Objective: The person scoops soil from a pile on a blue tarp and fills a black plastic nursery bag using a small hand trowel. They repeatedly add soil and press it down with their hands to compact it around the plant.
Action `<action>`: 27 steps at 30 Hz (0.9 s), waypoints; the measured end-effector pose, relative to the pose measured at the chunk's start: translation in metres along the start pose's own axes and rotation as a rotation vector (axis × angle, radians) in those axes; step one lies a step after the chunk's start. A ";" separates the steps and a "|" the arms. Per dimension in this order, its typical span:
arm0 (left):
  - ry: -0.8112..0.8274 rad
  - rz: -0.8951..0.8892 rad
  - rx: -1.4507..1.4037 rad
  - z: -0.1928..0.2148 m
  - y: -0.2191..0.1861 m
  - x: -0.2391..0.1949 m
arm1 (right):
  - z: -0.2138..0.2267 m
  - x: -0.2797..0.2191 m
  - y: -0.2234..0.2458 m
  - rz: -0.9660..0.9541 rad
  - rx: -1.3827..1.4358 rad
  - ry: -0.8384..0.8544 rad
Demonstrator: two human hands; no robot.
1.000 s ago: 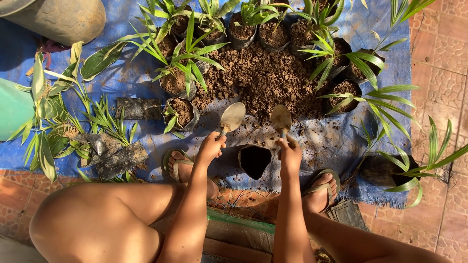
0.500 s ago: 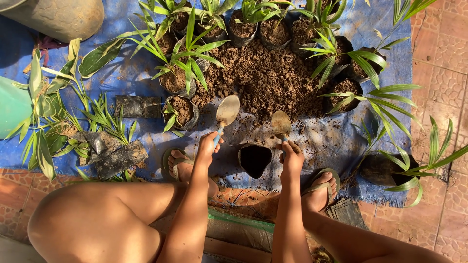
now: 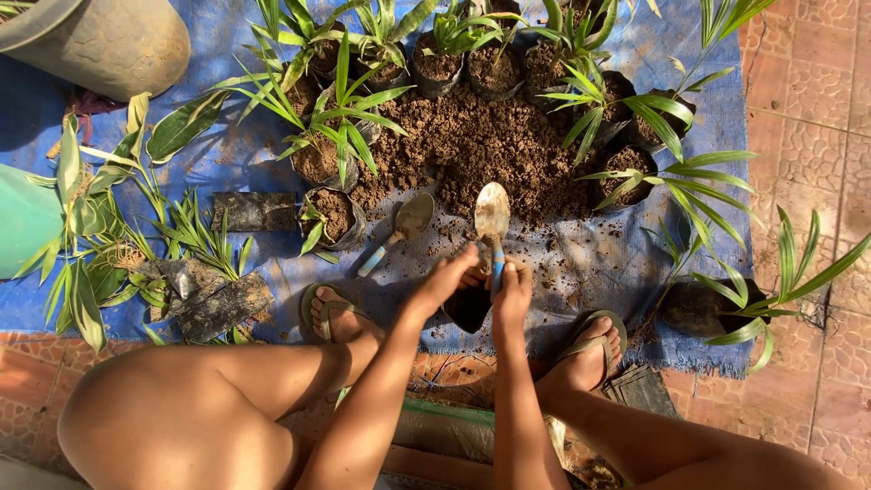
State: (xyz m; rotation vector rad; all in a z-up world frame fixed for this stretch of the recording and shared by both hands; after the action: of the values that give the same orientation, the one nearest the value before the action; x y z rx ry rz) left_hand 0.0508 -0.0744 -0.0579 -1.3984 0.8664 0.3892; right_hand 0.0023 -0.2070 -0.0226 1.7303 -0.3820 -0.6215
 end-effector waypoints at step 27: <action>-0.160 -0.156 1.337 -0.041 -0.048 -0.121 | 0.098 -0.046 -0.149 -0.423 -0.929 0.395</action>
State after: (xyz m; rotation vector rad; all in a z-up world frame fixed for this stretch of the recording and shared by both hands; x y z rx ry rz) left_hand -0.0062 -0.0923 0.0650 -0.1765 0.6355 -0.2141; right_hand -0.1029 -0.2216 -0.1730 0.9769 0.5092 -0.5977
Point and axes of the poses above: each hand's wrist, its own x-axis towards the middle knuckle, its own z-axis out of the back of the hand, y = z × x, the point moved 6 cm from there along x, towards the middle knuckle, and after that the axes turned 13 degrees about z, right-handed, at the moved point
